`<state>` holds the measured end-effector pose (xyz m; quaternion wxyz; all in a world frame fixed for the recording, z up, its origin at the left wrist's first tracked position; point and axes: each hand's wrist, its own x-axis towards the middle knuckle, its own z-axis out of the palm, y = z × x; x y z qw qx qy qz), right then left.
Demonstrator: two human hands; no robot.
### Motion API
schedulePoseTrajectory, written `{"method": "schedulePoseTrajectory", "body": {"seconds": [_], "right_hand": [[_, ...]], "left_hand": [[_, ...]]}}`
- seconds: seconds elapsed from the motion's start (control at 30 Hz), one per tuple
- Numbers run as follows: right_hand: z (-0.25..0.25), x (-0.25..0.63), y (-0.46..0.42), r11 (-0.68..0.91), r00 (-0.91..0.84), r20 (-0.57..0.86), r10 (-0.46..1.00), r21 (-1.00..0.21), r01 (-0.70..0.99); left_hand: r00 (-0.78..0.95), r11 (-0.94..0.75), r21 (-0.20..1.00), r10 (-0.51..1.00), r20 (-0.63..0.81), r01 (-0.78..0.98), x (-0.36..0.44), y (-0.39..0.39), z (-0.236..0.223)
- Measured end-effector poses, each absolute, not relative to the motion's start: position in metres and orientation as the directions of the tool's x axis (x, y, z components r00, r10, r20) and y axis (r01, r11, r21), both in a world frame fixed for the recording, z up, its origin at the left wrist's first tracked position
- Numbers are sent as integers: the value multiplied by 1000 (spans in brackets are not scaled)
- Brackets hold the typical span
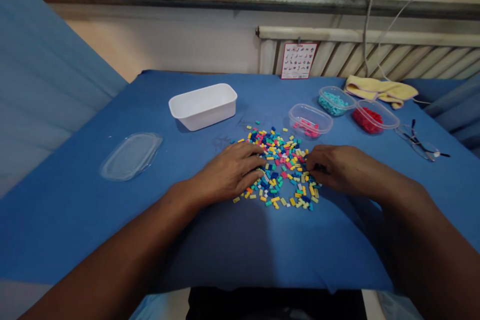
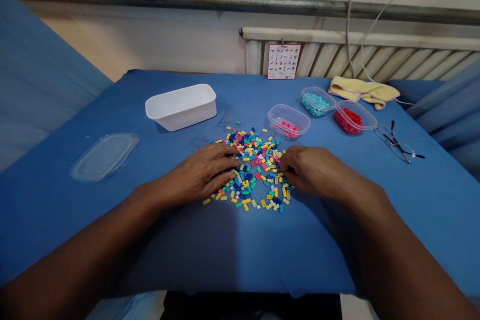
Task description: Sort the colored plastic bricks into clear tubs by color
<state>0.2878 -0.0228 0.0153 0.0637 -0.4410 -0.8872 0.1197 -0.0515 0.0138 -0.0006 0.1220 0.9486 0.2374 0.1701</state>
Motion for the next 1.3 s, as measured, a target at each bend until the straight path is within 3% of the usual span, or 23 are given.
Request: {"method": "schedulePoseTrajectory", "body": {"seconds": [0.13, 0.3, 0.63, 1.07, 1.2, 1.3], "right_hand": [[19, 290, -20, 519, -513, 99, 853, -284, 807], [9, 281, -12, 552, -502, 230, 834, -318, 771], [7, 273, -15, 450, -456, 43, 889, -261, 854], [9, 263, -18, 459, -463, 12, 886, -166, 873], [8, 262, -18, 468, -480, -16, 877, -201, 861], [11, 265, -19, 493, -489, 86, 868, -270, 827]], "left_hand": [[824, -859, 279, 498, 269, 429, -52, 13, -6], [818, -872, 270, 481, 315, 408, -48, 13, -9], [816, -860, 287, 498, 292, 422, -46, 11, -11], [822, -883, 255, 462, 332, 394, -44, 12, -11], [826, -891, 242, 449, 341, 384, -44, 12, -12], [820, -894, 235, 445, 359, 382, -45, 12, -13]]}}
